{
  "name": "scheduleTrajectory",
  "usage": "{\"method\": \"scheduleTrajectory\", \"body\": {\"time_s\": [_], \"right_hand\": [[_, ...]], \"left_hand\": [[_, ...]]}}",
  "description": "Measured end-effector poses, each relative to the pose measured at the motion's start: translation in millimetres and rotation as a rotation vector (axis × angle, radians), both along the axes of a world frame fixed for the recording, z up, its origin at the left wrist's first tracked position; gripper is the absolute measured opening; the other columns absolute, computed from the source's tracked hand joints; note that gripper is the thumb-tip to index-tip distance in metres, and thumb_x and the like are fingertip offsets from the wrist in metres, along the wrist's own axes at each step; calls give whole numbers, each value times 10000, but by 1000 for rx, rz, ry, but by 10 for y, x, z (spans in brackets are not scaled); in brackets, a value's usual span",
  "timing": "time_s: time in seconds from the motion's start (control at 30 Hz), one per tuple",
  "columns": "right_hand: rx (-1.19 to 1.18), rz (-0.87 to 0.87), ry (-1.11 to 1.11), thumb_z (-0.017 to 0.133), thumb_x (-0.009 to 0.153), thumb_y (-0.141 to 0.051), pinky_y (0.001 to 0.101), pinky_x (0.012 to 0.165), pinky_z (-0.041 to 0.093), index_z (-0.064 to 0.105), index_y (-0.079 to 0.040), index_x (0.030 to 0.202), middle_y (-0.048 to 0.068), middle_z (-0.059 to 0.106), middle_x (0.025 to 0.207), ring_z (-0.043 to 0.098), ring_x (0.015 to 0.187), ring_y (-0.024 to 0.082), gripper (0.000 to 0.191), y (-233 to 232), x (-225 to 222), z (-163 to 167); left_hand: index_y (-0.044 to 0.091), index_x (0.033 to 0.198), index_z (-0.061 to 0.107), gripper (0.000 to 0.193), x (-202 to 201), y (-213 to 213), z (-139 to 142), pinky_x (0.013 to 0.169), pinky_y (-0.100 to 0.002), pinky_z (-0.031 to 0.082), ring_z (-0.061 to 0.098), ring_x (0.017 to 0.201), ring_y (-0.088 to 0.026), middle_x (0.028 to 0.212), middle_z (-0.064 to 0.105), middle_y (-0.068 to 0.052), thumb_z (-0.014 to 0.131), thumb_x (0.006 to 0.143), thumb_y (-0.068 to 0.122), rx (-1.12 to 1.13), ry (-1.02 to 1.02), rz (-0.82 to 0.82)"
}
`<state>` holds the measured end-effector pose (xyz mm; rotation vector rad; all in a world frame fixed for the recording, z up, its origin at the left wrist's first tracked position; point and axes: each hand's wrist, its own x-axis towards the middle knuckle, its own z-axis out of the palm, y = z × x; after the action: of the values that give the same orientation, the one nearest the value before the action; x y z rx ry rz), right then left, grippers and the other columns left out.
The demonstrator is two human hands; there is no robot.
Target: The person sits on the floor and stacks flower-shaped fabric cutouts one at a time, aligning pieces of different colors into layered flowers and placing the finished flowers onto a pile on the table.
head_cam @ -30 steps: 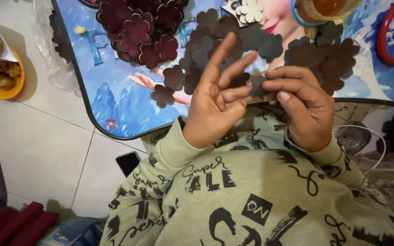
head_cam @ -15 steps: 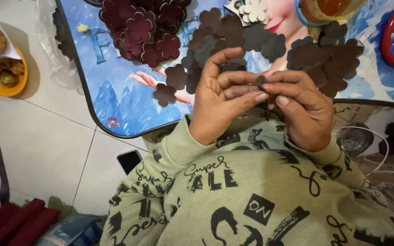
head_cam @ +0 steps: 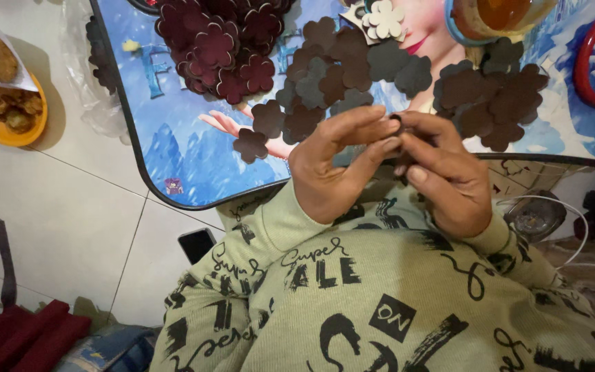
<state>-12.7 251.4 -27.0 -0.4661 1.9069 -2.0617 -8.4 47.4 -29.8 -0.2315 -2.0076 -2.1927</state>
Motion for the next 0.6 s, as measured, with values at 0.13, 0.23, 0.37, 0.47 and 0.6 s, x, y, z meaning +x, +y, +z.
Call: {"method": "scheduleTrajectory", "body": {"time_s": [0.13, 0.23, 0.37, 0.47, 0.6], "right_hand": [[-116, 91, -23, 495, 1079, -73, 300, 1030, 512, 508, -8, 1543, 176, 336, 1653, 556, 1244, 171, 469, 8, 15, -79], [-88, 128, 4, 495, 1079, -80, 295, 1031, 506, 457, -22, 1586, 165, 293, 1663, 562, 1242, 161, 512, 1, 1, -110], [6, 166, 93, 505, 1078, -114, 309, 1067, 514, 363, -19, 1612, 180, 218, 1730, 540, 1332, 177, 561, -29, -36, -89], [205, 146, 229, 516, 1073, -138, 305, 1054, 500, 343, 1, 1612, 197, 198, 1732, 541, 1305, 195, 583, -77, -52, -54], [322, 193, 373, 541, 1040, -203, 310, 1038, 483, 259, 27, 1616, 220, 140, 1715, 489, 1369, 245, 681, -106, -116, -39]], "left_hand": [[30, 1361, 463, 414, 0, 30, -19, 1009, -255, 616, 735, 1140, -159, 1188, 718, -141, 715, 1051, -77, 91, -8, 21], [31, 1312, 417, 421, -14, 69, -48, 1010, -264, 598, 733, 1096, -163, 1148, 724, -139, 715, 1043, -93, 167, -49, 56], [58, 1307, 366, 448, -53, 137, -88, 1025, -285, 590, 711, 1086, -169, 1105, 700, -135, 696, 1056, -112, 337, -82, 76], [69, 1288, 346, 450, -71, 145, -97, 968, -284, 612, 714, 1060, -169, 1104, 693, -144, 683, 1052, -114, 369, -107, 88], [97, 1287, 303, 452, -86, 115, -100, 917, -266, 618, 719, 1012, -157, 1149, 689, -151, 651, 1078, -101, 387, -97, 55]]}}
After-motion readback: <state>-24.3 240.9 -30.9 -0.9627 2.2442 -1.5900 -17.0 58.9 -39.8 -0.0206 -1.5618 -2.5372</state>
